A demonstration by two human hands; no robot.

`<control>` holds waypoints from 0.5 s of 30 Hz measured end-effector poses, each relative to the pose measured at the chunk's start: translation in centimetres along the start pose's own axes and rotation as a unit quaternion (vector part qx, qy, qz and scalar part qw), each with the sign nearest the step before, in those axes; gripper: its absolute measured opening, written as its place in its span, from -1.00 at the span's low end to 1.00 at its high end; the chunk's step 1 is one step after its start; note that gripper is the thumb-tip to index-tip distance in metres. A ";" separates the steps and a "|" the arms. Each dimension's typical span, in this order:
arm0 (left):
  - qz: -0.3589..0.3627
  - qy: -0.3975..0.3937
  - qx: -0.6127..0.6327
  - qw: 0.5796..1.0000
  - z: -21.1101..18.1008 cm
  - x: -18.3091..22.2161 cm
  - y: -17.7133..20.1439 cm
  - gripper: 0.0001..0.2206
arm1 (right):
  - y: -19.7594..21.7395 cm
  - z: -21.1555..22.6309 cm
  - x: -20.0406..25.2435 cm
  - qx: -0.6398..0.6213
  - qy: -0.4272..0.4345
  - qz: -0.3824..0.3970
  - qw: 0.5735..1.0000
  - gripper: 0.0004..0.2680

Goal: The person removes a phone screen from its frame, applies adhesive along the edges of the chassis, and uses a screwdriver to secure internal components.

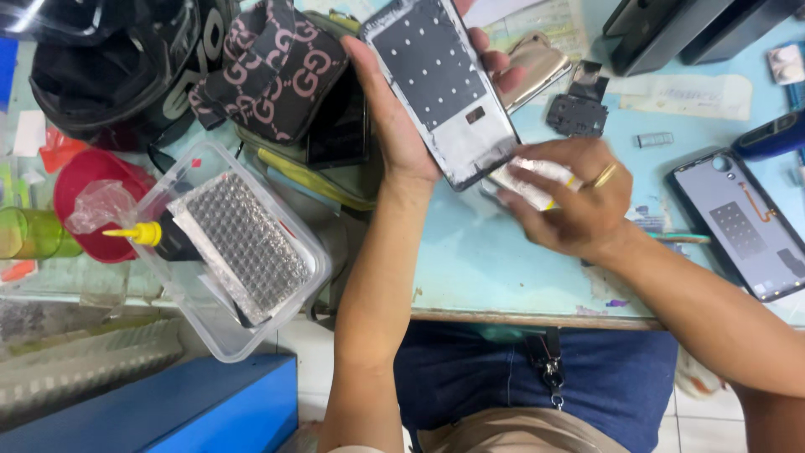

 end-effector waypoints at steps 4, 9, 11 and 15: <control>-0.024 -0.014 -0.102 0.994 -0.4 0.8 0.0 -0.09 | -2.4 -2.9 2.4 -0.379 -0.259 0.007 0.889 -0.75; -0.005 -0.029 -0.163 0.986 0.2 1.3 -0.2 -0.07 | -3.5 -4.1 3.2 -0.511 -0.342 0.017 0.788 -0.76; 0.016 -0.035 -0.166 0.985 0.2 1.3 -0.3 -0.07 | -3.6 -4.1 3.2 -0.521 -0.360 0.025 0.773 -0.79; 0.036 -0.051 -0.187 0.980 0.5 1.2 -0.1 -0.04 | -4.5 -3.5 3.1 -0.570 -0.351 0.037 0.742 -0.77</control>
Point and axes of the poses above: each hand's wrist, its own x-axis away from the middle knuckle, its own y-axis out of the back of the hand, z = x × y, the point moved 5 cm from there along -x, towards the middle knuckle, and after that the axes turned 12 degrees about z, right-handed, at the moved point
